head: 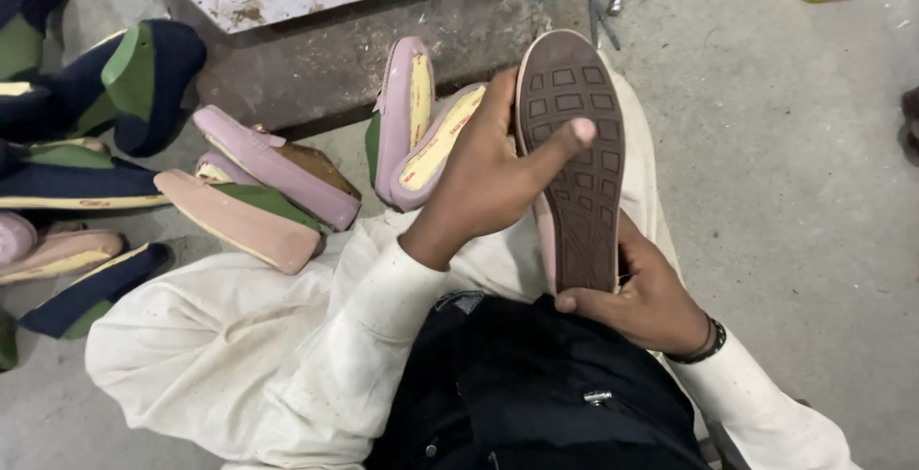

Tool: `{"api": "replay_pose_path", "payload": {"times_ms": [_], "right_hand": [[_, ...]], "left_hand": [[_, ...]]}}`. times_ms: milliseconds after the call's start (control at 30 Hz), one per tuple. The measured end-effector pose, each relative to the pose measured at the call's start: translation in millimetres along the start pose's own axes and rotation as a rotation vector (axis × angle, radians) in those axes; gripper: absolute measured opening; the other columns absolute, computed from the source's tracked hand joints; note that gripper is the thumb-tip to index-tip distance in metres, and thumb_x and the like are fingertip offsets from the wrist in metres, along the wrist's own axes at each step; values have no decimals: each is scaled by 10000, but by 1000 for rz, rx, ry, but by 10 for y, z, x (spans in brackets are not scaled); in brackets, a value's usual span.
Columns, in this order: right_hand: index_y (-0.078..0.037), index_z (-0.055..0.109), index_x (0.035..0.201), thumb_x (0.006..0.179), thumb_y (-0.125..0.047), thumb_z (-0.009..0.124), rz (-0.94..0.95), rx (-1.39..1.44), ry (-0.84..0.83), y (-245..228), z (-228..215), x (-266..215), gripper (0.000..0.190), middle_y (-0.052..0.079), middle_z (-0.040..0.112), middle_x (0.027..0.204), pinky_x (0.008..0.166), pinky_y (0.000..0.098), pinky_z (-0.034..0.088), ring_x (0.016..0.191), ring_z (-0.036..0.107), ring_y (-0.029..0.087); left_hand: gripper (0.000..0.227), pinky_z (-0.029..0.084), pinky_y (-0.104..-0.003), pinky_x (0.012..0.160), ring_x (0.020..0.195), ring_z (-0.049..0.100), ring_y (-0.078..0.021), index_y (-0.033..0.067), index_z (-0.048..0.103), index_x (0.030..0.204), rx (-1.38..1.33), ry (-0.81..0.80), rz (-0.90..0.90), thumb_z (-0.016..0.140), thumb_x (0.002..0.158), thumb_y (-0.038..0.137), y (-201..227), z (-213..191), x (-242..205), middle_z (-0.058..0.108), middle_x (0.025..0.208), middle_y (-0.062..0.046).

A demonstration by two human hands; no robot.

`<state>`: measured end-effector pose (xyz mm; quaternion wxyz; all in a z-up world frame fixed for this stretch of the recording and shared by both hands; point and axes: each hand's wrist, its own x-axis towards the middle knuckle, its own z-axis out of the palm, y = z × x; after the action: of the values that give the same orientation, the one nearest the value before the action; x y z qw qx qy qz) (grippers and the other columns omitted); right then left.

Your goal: The person sits on the floor and repeatedly takes shoe uppers and separate soles from a nearby box. They align and press the soles onto the uppers by hand, then place the assembled shoes back into the box.

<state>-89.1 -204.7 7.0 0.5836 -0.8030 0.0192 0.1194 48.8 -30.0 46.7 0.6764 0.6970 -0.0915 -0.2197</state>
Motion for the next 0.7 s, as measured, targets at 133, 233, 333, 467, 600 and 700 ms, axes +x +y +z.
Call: {"api": "replay_pose_path", "payload": {"times_ms": [133,233,333,467,600,700], "right_hand": [[-89,501,1472,803,-485,732,-130,-100,-51,-113,-201,142,811,105,599,1397,962,348,576,1237,635,232],[6,492,1480,1099,-289,456,-301,-194,211,-380,-356,279,483,205,578,1445,1159,460,484,1362,564,324],[39,551,1413,1115,-230,423,-297,-231,180,-711,-407,357,421,198,610,1422,1124,387,484,1339,599,304],[21,636,1338,1026,-152,548,-119,-118,106,-876,-422,393,367,115,680,1180,954,307,517,1120,648,214],[39,694,1227,876,-66,705,-21,2,111,-809,-484,375,367,162,737,1119,864,298,601,1032,710,236],[32,713,1178,839,-79,725,0,-27,102,-796,-512,380,357,188,757,1153,832,297,615,1040,748,262]], "left_hand": [[810,552,-598,1032,1319,623,-369,127,443,1447,26,-100,-42,563,812,615,-136,-5,-162,643,1406,-166],[658,381,-373,1236,1496,462,-265,84,393,1531,-29,-138,195,602,985,386,-160,108,-279,451,1618,-147],[523,463,-353,1166,1396,583,-225,83,527,1437,-11,-147,226,482,1034,414,95,165,-357,623,1461,-95],[443,504,-300,724,818,676,-141,135,686,1142,209,-52,91,512,924,479,304,77,-417,728,907,3],[280,395,-327,541,554,515,-129,138,662,836,264,5,152,568,915,390,311,92,-500,530,595,29],[297,422,-262,595,696,552,-34,166,746,981,161,-30,132,601,920,419,225,62,-499,645,729,86]]}}
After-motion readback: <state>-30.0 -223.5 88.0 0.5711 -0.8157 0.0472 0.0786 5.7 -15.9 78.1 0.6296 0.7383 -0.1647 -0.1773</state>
